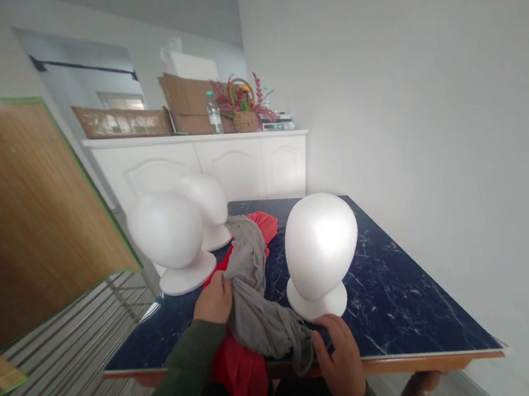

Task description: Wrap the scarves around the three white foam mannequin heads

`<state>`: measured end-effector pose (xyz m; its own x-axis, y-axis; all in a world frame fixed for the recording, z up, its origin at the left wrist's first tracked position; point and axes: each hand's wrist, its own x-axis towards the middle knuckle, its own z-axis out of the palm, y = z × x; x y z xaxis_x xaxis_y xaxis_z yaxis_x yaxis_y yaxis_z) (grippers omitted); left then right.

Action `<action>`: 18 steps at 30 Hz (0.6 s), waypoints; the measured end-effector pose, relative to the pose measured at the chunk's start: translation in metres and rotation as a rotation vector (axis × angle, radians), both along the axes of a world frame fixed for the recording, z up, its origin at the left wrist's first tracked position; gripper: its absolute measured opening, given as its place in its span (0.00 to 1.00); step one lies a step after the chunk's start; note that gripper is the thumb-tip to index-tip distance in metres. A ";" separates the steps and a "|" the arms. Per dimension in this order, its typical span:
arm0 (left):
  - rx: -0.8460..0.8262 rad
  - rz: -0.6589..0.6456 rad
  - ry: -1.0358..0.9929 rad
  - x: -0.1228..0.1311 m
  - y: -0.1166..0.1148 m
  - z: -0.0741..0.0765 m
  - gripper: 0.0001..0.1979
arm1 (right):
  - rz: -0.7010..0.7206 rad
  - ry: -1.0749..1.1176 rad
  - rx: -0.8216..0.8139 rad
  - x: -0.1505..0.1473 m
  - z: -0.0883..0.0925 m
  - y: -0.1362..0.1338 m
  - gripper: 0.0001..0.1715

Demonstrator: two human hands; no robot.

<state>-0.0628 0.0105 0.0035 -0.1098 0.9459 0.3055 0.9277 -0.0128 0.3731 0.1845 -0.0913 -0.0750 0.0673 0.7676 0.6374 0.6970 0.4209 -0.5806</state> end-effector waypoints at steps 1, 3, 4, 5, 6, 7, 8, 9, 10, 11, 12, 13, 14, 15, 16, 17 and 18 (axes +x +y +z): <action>0.056 -0.019 -0.079 0.002 -0.002 0.006 0.12 | 0.083 -0.016 -0.041 -0.008 0.006 -0.003 0.13; 0.177 -0.089 -0.266 0.007 -0.009 0.017 0.12 | 0.209 -0.063 -0.105 -0.026 0.020 -0.004 0.20; 0.240 -0.130 -0.377 0.012 -0.013 0.023 0.11 | 0.246 -0.085 -0.123 -0.036 0.028 -0.002 0.26; 0.293 -0.176 -0.486 0.017 -0.018 0.027 0.11 | 0.273 -0.101 -0.133 -0.046 0.036 0.001 0.34; 0.335 -0.220 -0.586 0.023 -0.023 0.031 0.11 | 0.295 -0.106 -0.138 -0.055 0.043 0.005 0.43; 0.356 -0.262 -0.667 0.028 -0.030 0.035 0.12 | 0.321 -0.098 -0.143 -0.064 0.050 0.010 0.50; 0.355 -0.308 -0.726 0.033 -0.037 0.037 0.13 | 0.348 -0.070 -0.146 -0.072 0.056 0.016 0.55; 0.333 -0.365 -0.765 0.037 -0.044 0.038 0.15 | 0.372 -0.022 -0.148 -0.079 0.060 0.021 0.54; 0.294 -0.432 -0.789 0.040 -0.052 0.037 0.16 | 0.392 0.041 -0.150 -0.085 0.064 0.025 0.49; 0.247 -0.505 -0.801 0.040 -0.059 0.036 0.18 | 0.406 0.113 -0.154 -0.089 0.066 0.028 0.41; 0.195 -0.576 -0.803 0.039 -0.066 0.033 0.20 | 0.421 0.193 -0.165 -0.091 0.068 0.030 0.32; 0.144 -0.634 -0.797 0.035 -0.071 0.029 0.21 | 0.437 0.279 -0.190 -0.090 0.068 0.029 0.24; 0.100 -0.669 -0.791 0.029 -0.075 0.024 0.21 | 0.450 0.377 -0.232 -0.087 0.067 0.026 0.20; 0.061 -0.681 -0.785 0.023 -0.077 0.018 0.20 | 0.465 0.482 -0.293 -0.082 0.066 0.022 0.19; 0.028 -0.672 -0.783 0.016 -0.077 0.012 0.19 | 0.478 0.591 -0.368 -0.076 0.064 0.015 0.19; 0.000 -0.653 -0.791 0.009 -0.076 0.005 0.18 | 0.483 0.693 -0.448 -0.067 0.060 0.007 0.21; -0.022 -0.624 -0.810 0.003 -0.073 -0.002 0.18 | 0.475 0.769 -0.519 -0.057 0.057 -0.002 0.24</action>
